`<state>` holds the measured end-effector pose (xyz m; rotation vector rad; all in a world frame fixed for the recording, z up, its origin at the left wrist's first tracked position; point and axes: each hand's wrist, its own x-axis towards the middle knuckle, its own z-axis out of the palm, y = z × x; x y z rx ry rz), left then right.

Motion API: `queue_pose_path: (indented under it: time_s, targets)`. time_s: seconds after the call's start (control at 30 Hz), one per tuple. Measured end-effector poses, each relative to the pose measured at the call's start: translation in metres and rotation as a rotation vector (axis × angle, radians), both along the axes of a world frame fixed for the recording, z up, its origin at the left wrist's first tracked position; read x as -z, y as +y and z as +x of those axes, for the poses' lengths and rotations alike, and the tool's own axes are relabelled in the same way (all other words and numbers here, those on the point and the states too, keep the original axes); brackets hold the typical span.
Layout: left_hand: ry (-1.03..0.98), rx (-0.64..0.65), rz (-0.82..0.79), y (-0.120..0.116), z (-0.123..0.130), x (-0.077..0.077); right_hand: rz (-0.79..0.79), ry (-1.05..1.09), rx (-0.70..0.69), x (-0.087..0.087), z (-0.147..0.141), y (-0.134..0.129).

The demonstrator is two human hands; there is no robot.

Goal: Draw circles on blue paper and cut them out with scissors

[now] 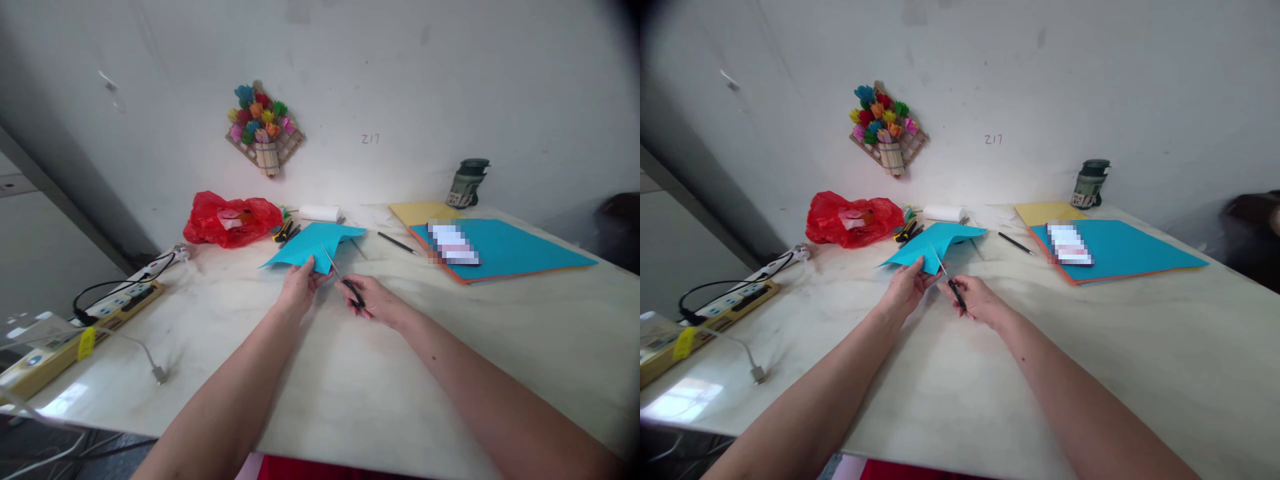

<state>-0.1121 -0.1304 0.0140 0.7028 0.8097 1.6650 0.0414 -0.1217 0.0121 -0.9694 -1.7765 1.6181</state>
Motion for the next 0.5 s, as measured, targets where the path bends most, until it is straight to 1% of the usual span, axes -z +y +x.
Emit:
queue_pose_path:
  time_s: [0.3,0.5]
  targets:
    - [-0.01,-0.011,-0.025,0.0004,0.0,0.0001,0.029,-0.029,-0.008,0.0019,0.0013,0.001]
    - [-0.001,-0.076,-0.079,0.0023,-0.0026,0.002,0.013,-0.036,0.001,-0.0003,0.0012,0.0001]
